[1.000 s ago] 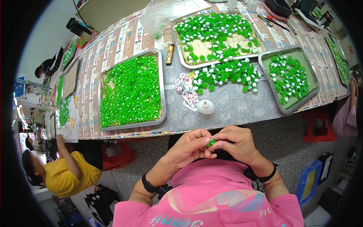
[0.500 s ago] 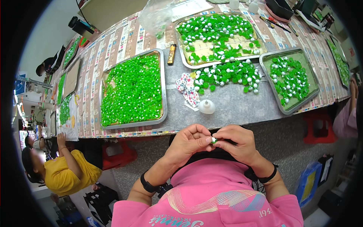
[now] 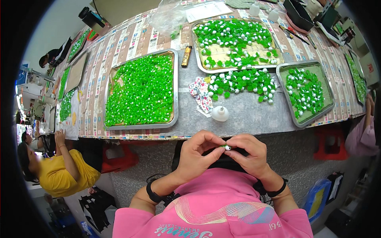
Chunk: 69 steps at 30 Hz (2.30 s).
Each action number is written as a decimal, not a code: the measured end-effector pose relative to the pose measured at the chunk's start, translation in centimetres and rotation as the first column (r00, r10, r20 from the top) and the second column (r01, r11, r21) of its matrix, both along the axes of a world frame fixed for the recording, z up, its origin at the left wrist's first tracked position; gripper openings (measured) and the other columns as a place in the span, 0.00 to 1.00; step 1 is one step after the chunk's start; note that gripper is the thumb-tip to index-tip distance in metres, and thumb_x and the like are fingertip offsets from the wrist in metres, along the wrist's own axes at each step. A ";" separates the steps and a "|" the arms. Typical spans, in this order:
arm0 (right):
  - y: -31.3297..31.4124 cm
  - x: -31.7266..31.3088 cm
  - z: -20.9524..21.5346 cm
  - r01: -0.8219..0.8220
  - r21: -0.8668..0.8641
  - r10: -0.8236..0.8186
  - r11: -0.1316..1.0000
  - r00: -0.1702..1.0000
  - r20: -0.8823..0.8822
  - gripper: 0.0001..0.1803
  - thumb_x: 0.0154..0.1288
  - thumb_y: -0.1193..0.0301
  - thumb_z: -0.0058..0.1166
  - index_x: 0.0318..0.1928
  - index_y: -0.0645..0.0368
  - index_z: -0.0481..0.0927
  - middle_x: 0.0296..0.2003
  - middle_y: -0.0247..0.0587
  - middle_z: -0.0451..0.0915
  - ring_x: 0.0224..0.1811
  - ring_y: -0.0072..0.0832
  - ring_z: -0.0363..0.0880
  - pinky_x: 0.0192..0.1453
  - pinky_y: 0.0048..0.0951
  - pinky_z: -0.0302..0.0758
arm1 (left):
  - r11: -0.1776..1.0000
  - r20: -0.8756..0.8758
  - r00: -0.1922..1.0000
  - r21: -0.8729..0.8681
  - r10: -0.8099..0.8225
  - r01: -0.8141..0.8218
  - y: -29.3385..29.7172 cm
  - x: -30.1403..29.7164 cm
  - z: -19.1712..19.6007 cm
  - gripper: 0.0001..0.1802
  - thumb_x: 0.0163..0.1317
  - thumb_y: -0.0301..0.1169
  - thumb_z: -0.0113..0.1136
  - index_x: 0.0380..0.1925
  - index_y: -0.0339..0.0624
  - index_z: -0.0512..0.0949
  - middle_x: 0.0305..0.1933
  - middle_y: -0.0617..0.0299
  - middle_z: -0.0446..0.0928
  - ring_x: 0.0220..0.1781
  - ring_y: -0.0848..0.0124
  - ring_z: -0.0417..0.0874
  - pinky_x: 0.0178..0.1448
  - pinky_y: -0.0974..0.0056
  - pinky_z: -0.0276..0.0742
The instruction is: Gluing together small green and white plastic parts on a table.
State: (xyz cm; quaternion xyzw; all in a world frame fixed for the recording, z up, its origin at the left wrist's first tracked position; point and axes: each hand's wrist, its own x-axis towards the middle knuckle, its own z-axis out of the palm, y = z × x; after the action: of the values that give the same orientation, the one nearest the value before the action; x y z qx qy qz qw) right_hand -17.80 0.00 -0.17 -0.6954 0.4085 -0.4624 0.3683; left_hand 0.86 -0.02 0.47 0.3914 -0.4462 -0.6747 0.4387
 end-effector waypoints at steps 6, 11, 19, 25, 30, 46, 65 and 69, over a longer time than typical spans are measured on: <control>0.0 -0.2 -0.7 -0.016 -0.047 0.018 0.999 0.999 0.032 0.15 0.48 0.83 0.65 0.40 0.62 0.80 0.35 0.43 0.80 0.35 0.32 0.81 0.38 0.26 0.77 | 0.998 -0.100 0.995 0.063 -0.016 0.022 -0.4 0.1 0.0 0.14 0.55 0.13 0.59 0.40 0.36 0.70 0.44 0.58 0.74 0.50 0.71 0.78 0.58 0.66 0.75; -0.1 -0.1 -0.5 -0.001 -0.058 0.003 0.998 1.000 0.027 0.17 0.48 0.82 0.66 0.41 0.63 0.80 0.37 0.43 0.81 0.36 0.32 0.81 0.40 0.26 0.78 | 0.999 -0.019 1.000 -0.052 0.006 -0.007 -0.4 0.0 0.1 0.15 0.54 0.12 0.59 0.40 0.36 0.70 0.43 0.58 0.75 0.49 0.71 0.78 0.57 0.65 0.75; -0.1 -0.2 -0.2 -0.023 0.046 0.020 0.999 0.998 0.064 0.15 0.49 0.81 0.65 0.40 0.64 0.80 0.38 0.46 0.81 0.38 0.29 0.81 0.42 0.25 0.77 | 0.949 0.234 0.965 -0.313 0.122 -0.044 -0.3 -0.4 0.0 0.11 0.50 0.17 0.63 0.35 0.37 0.77 0.36 0.59 0.78 0.40 0.71 0.81 0.46 0.68 0.75; 0.0 -0.2 -0.6 -0.022 0.115 0.006 0.993 0.991 0.135 0.13 0.50 0.81 0.64 0.39 0.62 0.81 0.38 0.43 0.82 0.37 0.28 0.82 0.42 0.24 0.78 | 0.902 0.274 0.949 -0.431 0.155 -0.023 -0.4 -0.4 0.0 0.12 0.48 0.17 0.64 0.34 0.38 0.78 0.35 0.57 0.79 0.39 0.67 0.81 0.44 0.67 0.75; -0.5 -1.6 -0.4 0.094 0.088 -0.098 0.992 0.994 0.042 0.12 0.49 0.81 0.64 0.37 0.62 0.81 0.37 0.43 0.82 0.37 0.29 0.82 0.43 0.26 0.77 | 0.928 0.276 0.958 -0.372 0.075 0.034 -0.6 0.2 0.4 0.14 0.51 0.14 0.62 0.39 0.35 0.76 0.43 0.57 0.76 0.46 0.70 0.79 0.51 0.69 0.74; -5.6 -17.8 -2.1 0.741 -0.423 -0.852 0.521 0.419 -0.314 0.14 0.60 0.81 0.53 0.48 0.62 0.79 0.52 0.41 0.76 0.47 0.28 0.77 0.43 0.28 0.77 | 0.590 0.588 0.099 -0.807 0.803 0.005 -8.0 14.2 0.3 0.10 0.52 0.22 0.60 0.37 0.38 0.78 0.41 0.54 0.77 0.48 0.57 0.74 0.54 0.58 0.68; -2.8 -5.2 0.1 0.377 -0.259 -0.446 0.889 0.842 -0.304 0.11 0.51 0.84 0.58 0.37 0.63 0.80 0.44 0.46 0.78 0.43 0.37 0.78 0.48 0.32 0.74 | 0.781 0.719 0.324 -0.615 0.614 -0.115 -10.9 15.4 -0.8 0.10 0.50 0.16 0.62 0.35 0.34 0.79 0.37 0.56 0.81 0.37 0.71 0.82 0.43 0.69 0.77; -2.6 -3.5 0.3 0.326 -0.228 -0.382 0.918 0.880 -0.281 0.12 0.49 0.85 0.58 0.37 0.63 0.80 0.42 0.46 0.78 0.42 0.37 0.78 0.46 0.31 0.74 | 0.726 0.607 0.412 -0.640 0.679 -0.253 -10.0 15.0 -0.1 0.08 0.53 0.18 0.62 0.35 0.34 0.79 0.37 0.60 0.81 0.37 0.75 0.81 0.42 0.70 0.76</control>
State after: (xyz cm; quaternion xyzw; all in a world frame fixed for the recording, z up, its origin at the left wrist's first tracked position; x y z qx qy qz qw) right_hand -21.33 -2.59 0.15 -0.7038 0.5411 -0.4372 0.1440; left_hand 15.86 -10.05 0.39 0.6527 -0.6052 -0.1352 0.4352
